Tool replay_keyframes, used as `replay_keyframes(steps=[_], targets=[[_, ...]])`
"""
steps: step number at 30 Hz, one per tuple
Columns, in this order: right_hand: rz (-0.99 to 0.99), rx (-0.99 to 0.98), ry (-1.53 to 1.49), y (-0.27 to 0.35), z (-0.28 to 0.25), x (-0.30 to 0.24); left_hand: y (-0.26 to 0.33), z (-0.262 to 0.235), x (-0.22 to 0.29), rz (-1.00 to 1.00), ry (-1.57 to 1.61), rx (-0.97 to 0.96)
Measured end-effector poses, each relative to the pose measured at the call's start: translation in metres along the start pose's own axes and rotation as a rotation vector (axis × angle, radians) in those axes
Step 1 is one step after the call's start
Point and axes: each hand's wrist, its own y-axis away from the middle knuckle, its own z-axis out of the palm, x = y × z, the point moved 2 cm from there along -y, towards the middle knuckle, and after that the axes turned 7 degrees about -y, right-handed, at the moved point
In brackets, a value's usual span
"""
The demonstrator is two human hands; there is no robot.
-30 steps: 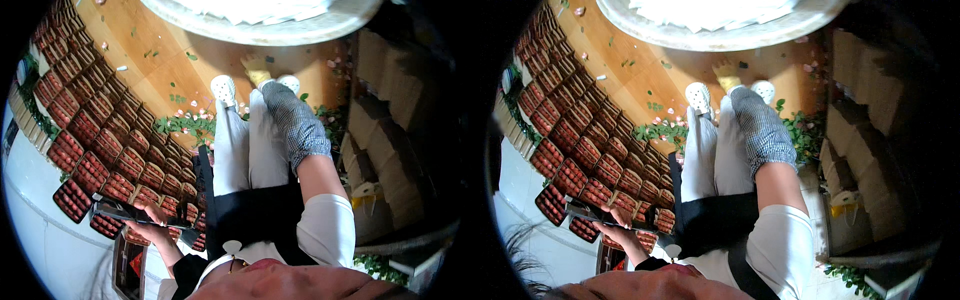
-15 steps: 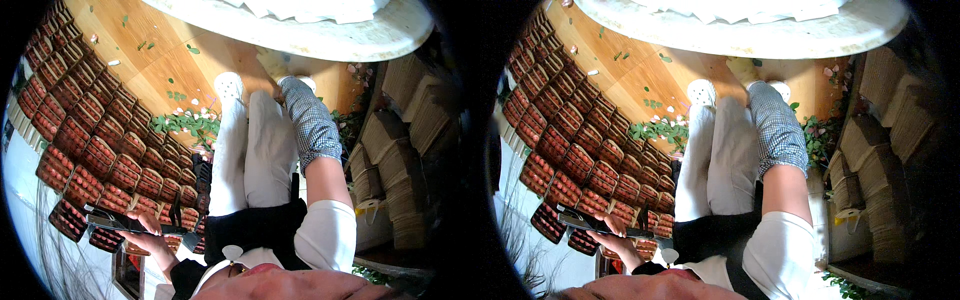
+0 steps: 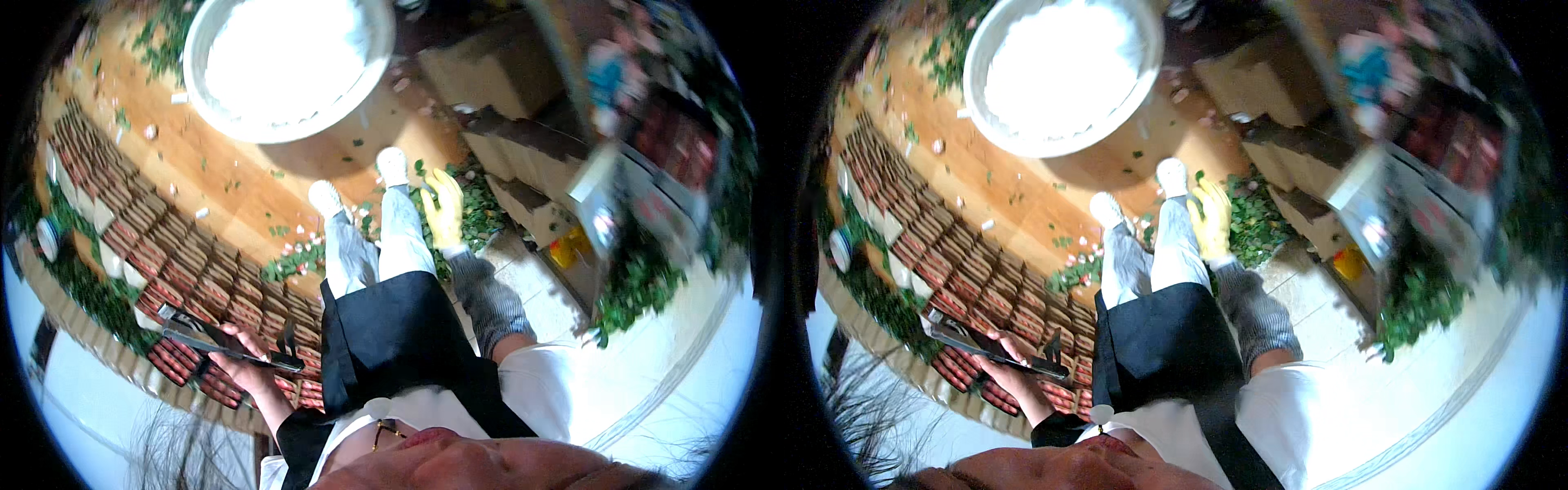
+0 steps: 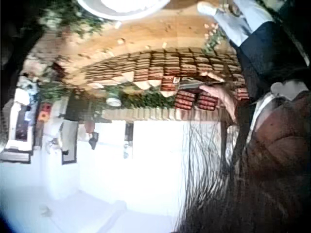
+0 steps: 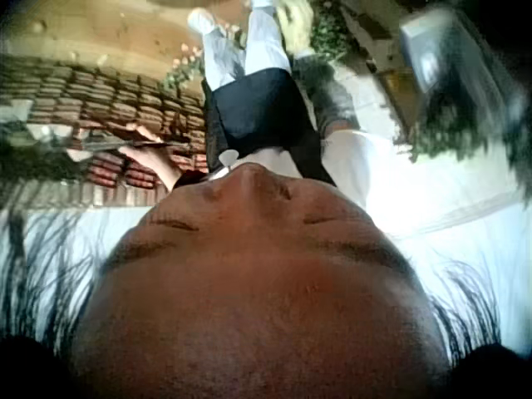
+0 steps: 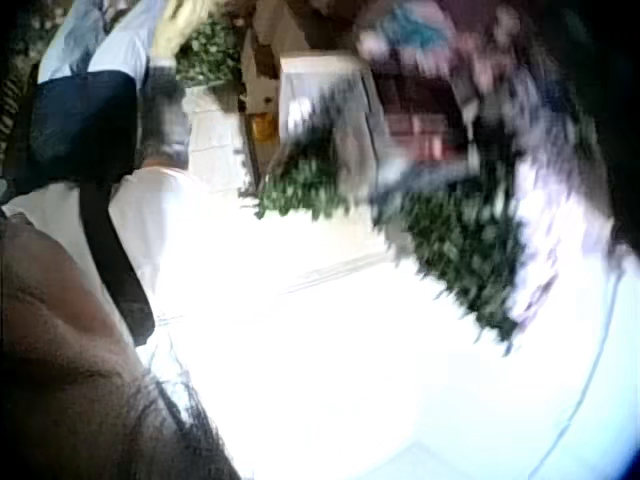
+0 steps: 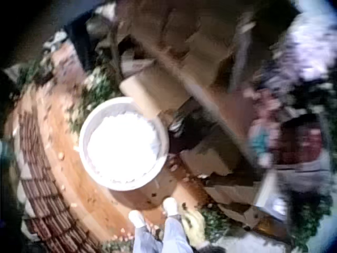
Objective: The person picks up roses one at a time from a pile, arranges them together, and wraps the bunch with dark paper and brown paper. They secure the wrap using a tape dispenser.
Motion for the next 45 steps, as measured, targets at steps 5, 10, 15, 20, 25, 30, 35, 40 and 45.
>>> replay_keyframes(steps=[5, 10, 15, 20, 25, 30, 35, 40, 45], targets=[[-0.162, 0.355, 0.068, -0.021, -0.201, -0.135, 0.026, 0.104, 0.047, 0.149, -0.11, -0.216], [-0.054, 0.654, 0.188, -0.058, -0.288, -0.137, 0.064, 0.187, 0.061, 0.161, -0.119, -0.418], [0.025, 0.594, 0.108, -0.074, -0.317, -0.12, 0.094, 0.267, 0.059, 0.164, -0.131, -0.492], [0.126, 0.198, -0.646, -0.037, -0.296, -0.172, 0.123, 0.341, 0.053, 0.152, 0.069, -0.541], [0.016, -0.675, -1.288, -0.044, -0.283, -0.212, 0.13, 0.377, 0.045, -0.065, 0.499, -0.679], [0.082, -0.69, -1.472, -0.053, -0.318, -0.23, 0.114, 0.375, 0.034, 0.004, 0.389, -0.767], [0.307, -0.646, -1.155, -0.063, -0.361, -0.23, 0.101, 0.362, 0.001, 0.172, -0.264, -0.759], [0.529, -0.611, -1.095, -0.056, -0.346, -0.215, 0.099, 0.34, -0.019, 0.409, -1.027, -1.062], [0.669, -0.513, -1.41, -0.053, -0.343, -0.212, 0.122, 0.378, 0.01, 0.574, -1.407, -1.035]])
